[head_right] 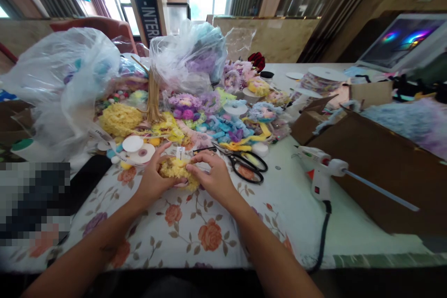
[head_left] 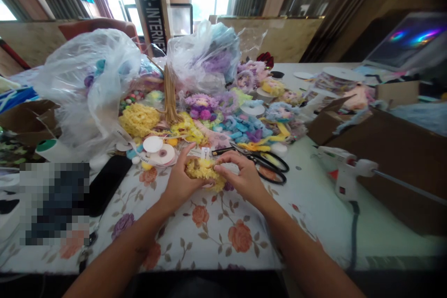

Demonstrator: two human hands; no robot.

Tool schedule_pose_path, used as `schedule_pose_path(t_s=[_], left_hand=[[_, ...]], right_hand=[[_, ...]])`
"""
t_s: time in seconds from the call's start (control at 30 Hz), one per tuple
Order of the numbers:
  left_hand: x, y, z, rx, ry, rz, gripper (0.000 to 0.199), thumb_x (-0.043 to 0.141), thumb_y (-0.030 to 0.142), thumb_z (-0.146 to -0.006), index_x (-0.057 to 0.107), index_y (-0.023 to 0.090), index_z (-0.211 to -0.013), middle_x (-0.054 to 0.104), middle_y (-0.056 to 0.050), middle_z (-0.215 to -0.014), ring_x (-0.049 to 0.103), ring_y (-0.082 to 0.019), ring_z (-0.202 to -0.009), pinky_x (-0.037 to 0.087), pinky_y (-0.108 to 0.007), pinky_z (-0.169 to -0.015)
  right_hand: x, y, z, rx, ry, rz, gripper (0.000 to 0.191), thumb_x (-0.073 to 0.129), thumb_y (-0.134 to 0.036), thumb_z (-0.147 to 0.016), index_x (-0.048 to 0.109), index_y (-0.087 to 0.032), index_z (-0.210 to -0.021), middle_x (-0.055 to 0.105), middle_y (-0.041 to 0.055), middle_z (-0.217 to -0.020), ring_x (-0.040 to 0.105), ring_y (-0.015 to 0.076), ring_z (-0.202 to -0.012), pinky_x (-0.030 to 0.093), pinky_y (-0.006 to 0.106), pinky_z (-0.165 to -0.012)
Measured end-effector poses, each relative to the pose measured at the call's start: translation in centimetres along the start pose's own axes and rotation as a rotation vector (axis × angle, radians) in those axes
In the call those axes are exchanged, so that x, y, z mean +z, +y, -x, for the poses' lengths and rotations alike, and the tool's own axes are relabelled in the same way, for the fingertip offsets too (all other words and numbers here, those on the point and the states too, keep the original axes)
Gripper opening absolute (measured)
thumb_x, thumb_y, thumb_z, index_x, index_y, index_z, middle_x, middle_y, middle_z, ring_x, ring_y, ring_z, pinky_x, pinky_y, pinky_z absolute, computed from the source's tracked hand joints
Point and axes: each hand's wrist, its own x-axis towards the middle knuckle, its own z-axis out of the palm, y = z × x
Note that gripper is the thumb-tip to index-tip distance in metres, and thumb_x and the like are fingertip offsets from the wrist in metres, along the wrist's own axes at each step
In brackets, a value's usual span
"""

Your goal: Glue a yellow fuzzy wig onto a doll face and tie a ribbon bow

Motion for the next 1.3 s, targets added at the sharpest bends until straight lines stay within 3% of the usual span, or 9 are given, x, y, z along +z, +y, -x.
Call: schedule_pose_path(t_s=[0.37, 0.63, 0.83, 1.1, 1.3], left_hand=[[0.2, -0.4, 0.0, 0.085, 0.009, -0.049, 0.089, 0.084, 0.035, -0.056, 0.042, 0.027, -0.133, 0.063, -0.004, -0.096, 0.064, -0.022, -0.088, 0.054, -0.036, -0.075], [0.4, -0.2, 0.0, 0.019, 0.035, -0.044, 0.086, 0.085, 0.034, -0.053, 0.046, 0.025, -0.130, 0.061, -0.005, -0.097, 0.062, -0.023, -0.093, 0.053, -0.037, -0.079], [0.5, -0.2, 0.1, 0.037, 0.070, -0.017, 0.082, 0.083, 0.032, -0.056, 0.047, 0.025, -0.129, 0.060, -0.005, -0.098, 0.061, -0.023, -0.089, 0.052, -0.035, -0.075], [0.5, 0.1, 0.4, -0.102, 0.034, 0.056, 0.085, 0.082, 0.027, -0.056, 0.045, 0.026, -0.132, 0.060, -0.004, -0.102, 0.060, -0.022, -0.091, 0.049, -0.035, -0.081], [0.4, 0.3, 0.4, -0.103, 0.050, 0.076, 0.084, 0.082, 0.025, -0.056, 0.046, 0.027, -0.131, 0.060, -0.004, -0.099, 0.059, -0.024, -0.096, 0.047, -0.035, -0.084]], right_hand=[[0.9, 1.0, 0.1, -0.102, 0.017, 0.016, 0.005, 0.065, -0.025, -0.077, 0.070, -0.024, -0.078, 0.063, 0.0049, -0.087, 0.059, 0.0229, -0.086, 0.043, 0.038, -0.080], [1.4, 1.2, 0.1, -0.016, 0.050, -0.004, 0.006, 0.066, -0.028, -0.076, 0.069, -0.022, -0.077, 0.060, 0.0058, -0.089, 0.058, 0.0238, -0.089, 0.042, 0.038, -0.082], [1.8, 1.3, 0.2, -0.009, 0.054, -0.017, 0.006, 0.065, -0.025, -0.077, 0.067, -0.020, -0.078, 0.058, 0.0064, -0.090, 0.057, 0.0236, -0.091, 0.042, 0.037, -0.083], [2.0, 1.4, 0.2, -0.023, 0.054, -0.001, 0.007, 0.063, -0.025, -0.077, 0.065, -0.018, -0.078, 0.057, 0.0063, -0.090, 0.057, 0.0228, -0.091, 0.042, 0.036, -0.085], [2.3, 1.3, 0.2, -0.016, 0.074, -0.019, 0.007, 0.063, -0.026, -0.077, 0.064, -0.019, -0.077, 0.057, 0.0060, -0.091, 0.057, 0.0226, -0.091, 0.042, 0.036, -0.085]])
